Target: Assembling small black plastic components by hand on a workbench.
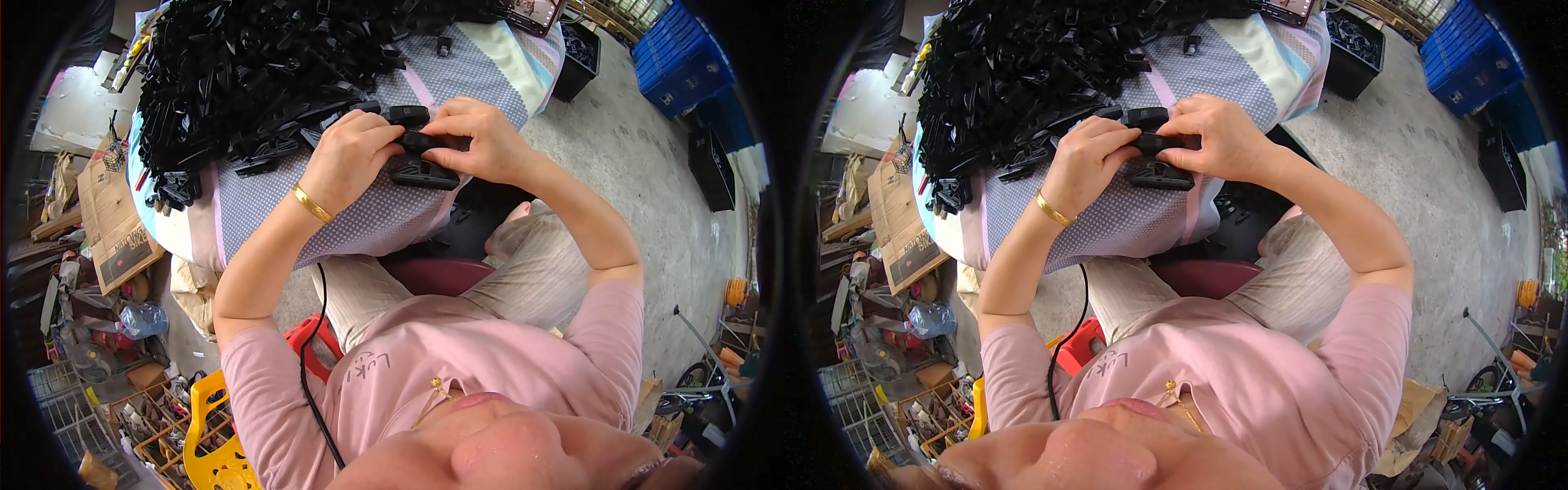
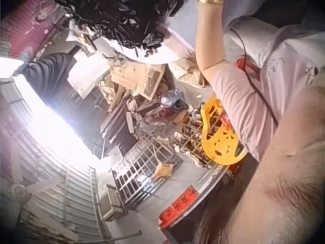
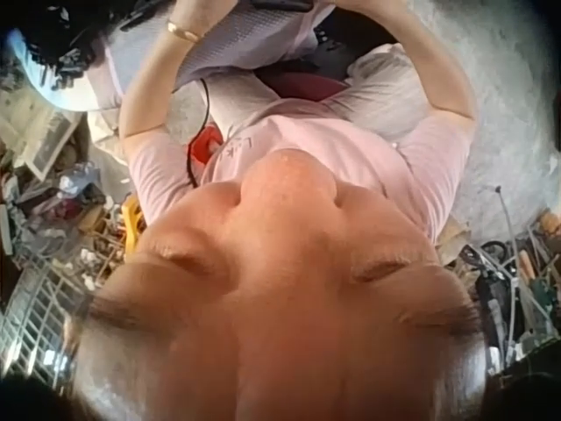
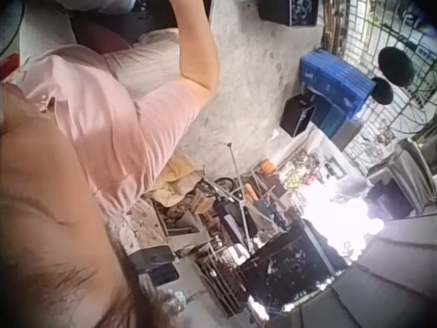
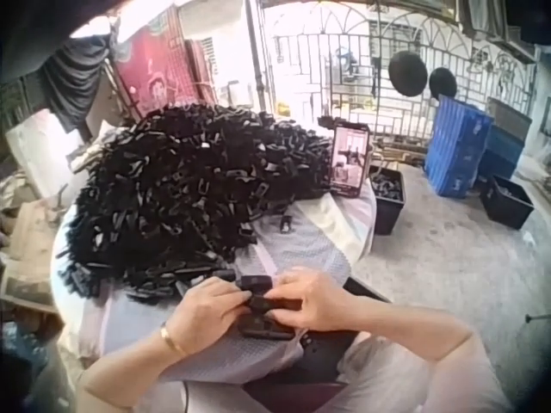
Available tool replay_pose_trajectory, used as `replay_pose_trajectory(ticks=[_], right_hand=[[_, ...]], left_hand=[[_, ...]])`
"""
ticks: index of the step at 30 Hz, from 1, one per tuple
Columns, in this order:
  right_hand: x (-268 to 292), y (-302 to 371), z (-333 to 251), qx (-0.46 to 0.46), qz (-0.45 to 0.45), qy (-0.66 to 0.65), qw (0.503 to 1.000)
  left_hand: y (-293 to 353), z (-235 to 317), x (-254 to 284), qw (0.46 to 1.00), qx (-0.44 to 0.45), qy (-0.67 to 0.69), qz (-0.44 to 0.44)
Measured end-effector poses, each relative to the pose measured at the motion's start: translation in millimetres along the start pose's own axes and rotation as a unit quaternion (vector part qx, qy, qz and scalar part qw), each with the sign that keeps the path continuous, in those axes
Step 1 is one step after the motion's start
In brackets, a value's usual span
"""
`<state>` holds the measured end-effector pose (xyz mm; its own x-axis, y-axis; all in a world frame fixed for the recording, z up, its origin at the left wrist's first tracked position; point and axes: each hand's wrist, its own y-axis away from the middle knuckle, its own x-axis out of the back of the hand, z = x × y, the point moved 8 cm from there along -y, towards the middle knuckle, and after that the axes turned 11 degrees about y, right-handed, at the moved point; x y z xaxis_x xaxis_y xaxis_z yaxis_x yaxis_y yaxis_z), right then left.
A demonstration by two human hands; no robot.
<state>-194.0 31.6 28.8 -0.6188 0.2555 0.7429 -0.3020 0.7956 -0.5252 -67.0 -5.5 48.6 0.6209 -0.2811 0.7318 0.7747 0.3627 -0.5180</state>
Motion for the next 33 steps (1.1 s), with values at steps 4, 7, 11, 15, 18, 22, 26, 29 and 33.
replay_pose_trajectory(ticks=[4, 7, 11, 15, 18, 22, 26, 29, 33], right_hand=[[-2.8, -1.9, 1.3, 0.016, 0.015, -0.044, 0.999], [-0.4, -1.6, -4.1, 0.026, 0.04, -0.023, 0.999], [-2.0, -2.5, -5.4, 0.021, 0.039, -0.016, 0.999], [-3.2, -1.7, 0.0, -0.004, 0.021, -0.035, 0.999], [5.6, -5.1, -2.1, 0.014, 0.039, -0.016, 0.999], [29.9, -15.0, -7.9, 0.003, 0.065, -0.088, 0.994], [29.9, -22.5, -15.5, 0.014, 0.058, -0.071, 0.996], [22.8, -26.9, -14.5, -0.004, 0.028, -0.089, 0.996], [16.3, -29.6, -10.4, -0.07, 0.004, -0.137, 0.988]], left_hand=[[-2.5, -0.8, -3.2, 1.0, -0.008, -0.024, -0.008], [-3.9, -1.0, -4.8, 0.999, -0.022, -0.022, -0.015], [-3.9, -5.8, -3.7, 1.0, -0.009, -0.004, -0.014], [-5.1, -5.7, -3.5, 1.0, -0.009, 0.01, -0.004], [-9.4, 0.1, -0.1, 1.0, -0.002, 0.022, -0.006], [-13.4, 5.0, 15.8, 0.988, 0.07, 0.131, 0.043], [-4.7, -7.9, 10.5, 0.944, 0.184, 0.269, 0.044], [-0.9, -13.3, 11.6, 0.913, 0.251, 0.315, 0.058], [2.9, -21.1, 6.9, 0.904, 0.289, 0.315, 0.022]])
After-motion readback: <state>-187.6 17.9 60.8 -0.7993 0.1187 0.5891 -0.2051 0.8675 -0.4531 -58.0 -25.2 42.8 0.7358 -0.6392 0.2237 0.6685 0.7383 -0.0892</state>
